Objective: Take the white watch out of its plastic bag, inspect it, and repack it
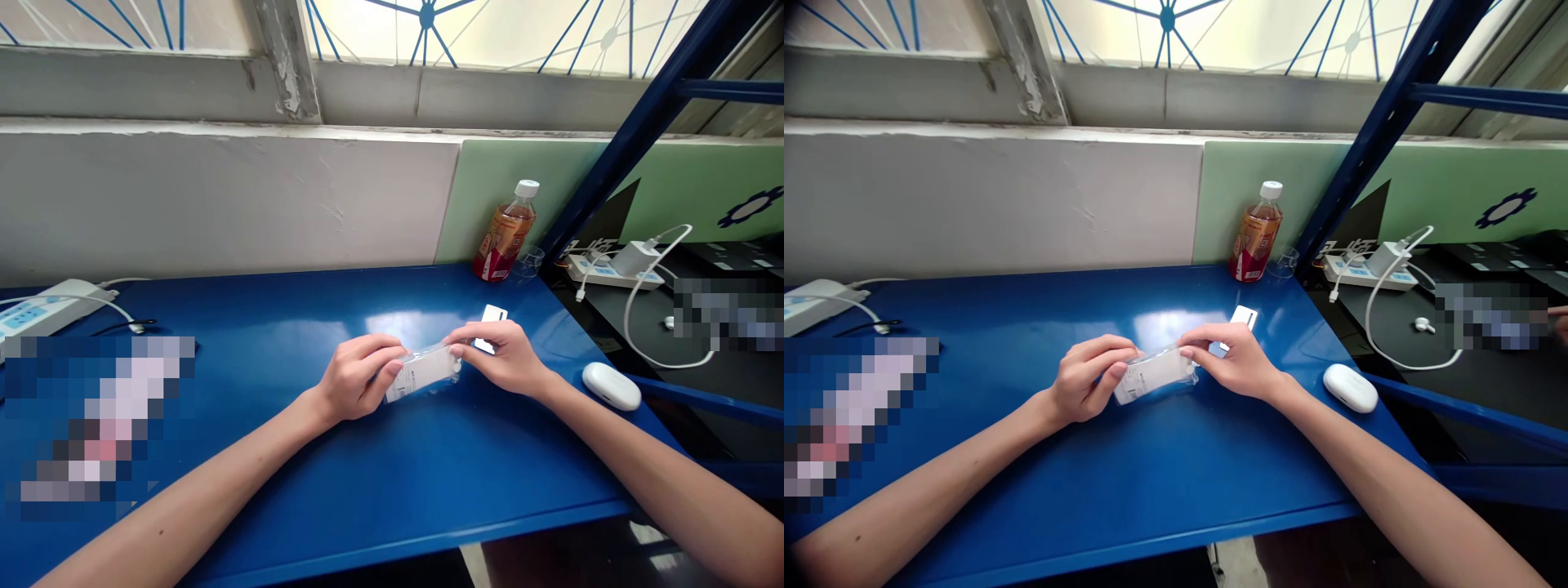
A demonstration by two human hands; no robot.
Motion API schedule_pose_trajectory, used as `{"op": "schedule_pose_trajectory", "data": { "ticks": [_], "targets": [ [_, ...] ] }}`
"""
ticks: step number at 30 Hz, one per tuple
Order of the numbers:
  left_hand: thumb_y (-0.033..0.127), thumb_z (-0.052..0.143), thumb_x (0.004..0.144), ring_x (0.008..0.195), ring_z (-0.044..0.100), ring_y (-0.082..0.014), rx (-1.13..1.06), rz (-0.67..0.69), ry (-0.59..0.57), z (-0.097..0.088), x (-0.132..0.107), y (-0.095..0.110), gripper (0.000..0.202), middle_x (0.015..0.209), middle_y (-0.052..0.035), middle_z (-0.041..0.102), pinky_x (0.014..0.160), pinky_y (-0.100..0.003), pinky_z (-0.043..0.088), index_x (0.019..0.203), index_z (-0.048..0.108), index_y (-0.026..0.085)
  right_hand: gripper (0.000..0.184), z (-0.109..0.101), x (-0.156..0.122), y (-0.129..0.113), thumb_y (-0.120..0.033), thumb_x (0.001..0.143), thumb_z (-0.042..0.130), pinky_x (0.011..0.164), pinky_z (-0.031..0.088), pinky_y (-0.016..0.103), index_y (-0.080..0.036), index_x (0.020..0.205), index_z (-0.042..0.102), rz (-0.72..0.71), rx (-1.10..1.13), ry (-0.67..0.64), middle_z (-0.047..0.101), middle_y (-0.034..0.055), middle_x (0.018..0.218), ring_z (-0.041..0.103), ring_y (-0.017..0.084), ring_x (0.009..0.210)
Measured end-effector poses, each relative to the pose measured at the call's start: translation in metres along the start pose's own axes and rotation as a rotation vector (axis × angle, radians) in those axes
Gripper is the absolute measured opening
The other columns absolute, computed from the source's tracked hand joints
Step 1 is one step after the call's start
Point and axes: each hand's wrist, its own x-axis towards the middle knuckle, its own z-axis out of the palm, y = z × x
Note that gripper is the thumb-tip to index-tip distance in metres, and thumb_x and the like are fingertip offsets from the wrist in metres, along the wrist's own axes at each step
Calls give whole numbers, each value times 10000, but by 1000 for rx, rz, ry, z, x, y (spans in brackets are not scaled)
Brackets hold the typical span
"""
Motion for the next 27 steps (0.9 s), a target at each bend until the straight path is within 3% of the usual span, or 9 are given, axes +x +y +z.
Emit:
{"op": "schedule_pose_trajectory", "data": {
  "ticks": [3, 6, 8, 12, 16, 21, 27],
  "targets": [
    [203, 527, 939, 838, 683, -170, 35, -113, 1, 2, 2, 0, 182, 1005, -91, 696, 687, -273, 576, 1080, 639, 180, 166, 1, 2, 4, -337, 870, 664, 600, 546, 301, -202, 859, 761, 102, -13, 9, 781, 54, 846, 698, 196, 696],
    [222, 596, 908, 995, 668, -206, 92, -169, -7, 4, 4, -1, 273, 1127, -115, 661, 848, -328, 579, 1178, 600, 180, 186, 0, 6, 14, -348, 874, 653, 597, 535, 288, -192, 887, 754, 163, -45, 23, 775, 51, 848, 677, 177, 682],
    [282, 643, 887, 1115, 627, -250, 115, -181, -78, 4, 5, -2, 378, 1209, -138, 630, 957, -391, 548, 1242, 573, 177, 204, -1, 7, 21, -358, 883, 645, 587, 518, 284, -183, 910, 746, 171, -93, 23, 752, 47, 800, 645, 164, 657],
    [381, 703, 851, 1202, 572, -295, 112, -209, -238, 5, 4, -6, 554, 1296, -152, 598, 1007, -458, 515, 1337, 528, 180, 233, -4, 9, 32, -400, 886, 648, 588, 501, 290, -192, 877, 752, 117, -239, -4, 682, 49, 794, 602, 157, 661],
    [388, 696, 857, 1207, 560, -301, 114, -244, -293, 6, 3, -8, 516, 1303, -154, 600, 994, -468, 519, 1305, 564, 168, 248, -7, 9, 38, -415, 901, 624, 721, 544, 360, -210, 983, 737, -10, -386, 8, 654, 92, 957, 641, 219, 848],
    [425, 675, 869, 1205, 556, -293, 90, -308, -359, 3, 5, -8, 517, 1298, -139, 611, 1011, -464, 506, 1308, 568, 172, 375, -13, 9, 37, -444, 890, 635, 871, 523, 458, -209, 1180, 668, -243, -442, -226, 677, 131, 1115, 621, 286, 1014],
    [470, 668, 868, 1274, 500, -325, 90, -334, -389, 2, 4, -13, 493, 1293, -127, 624, 1053, -519, 461, 1281, 609, 207, 503, -15, 9, 35, -514, 835, 686, 900, 517, 465, -213, 1237, 653, -200, -422, -327, 673, 132, 1165, 603, 304, 1075]
  ]
}}
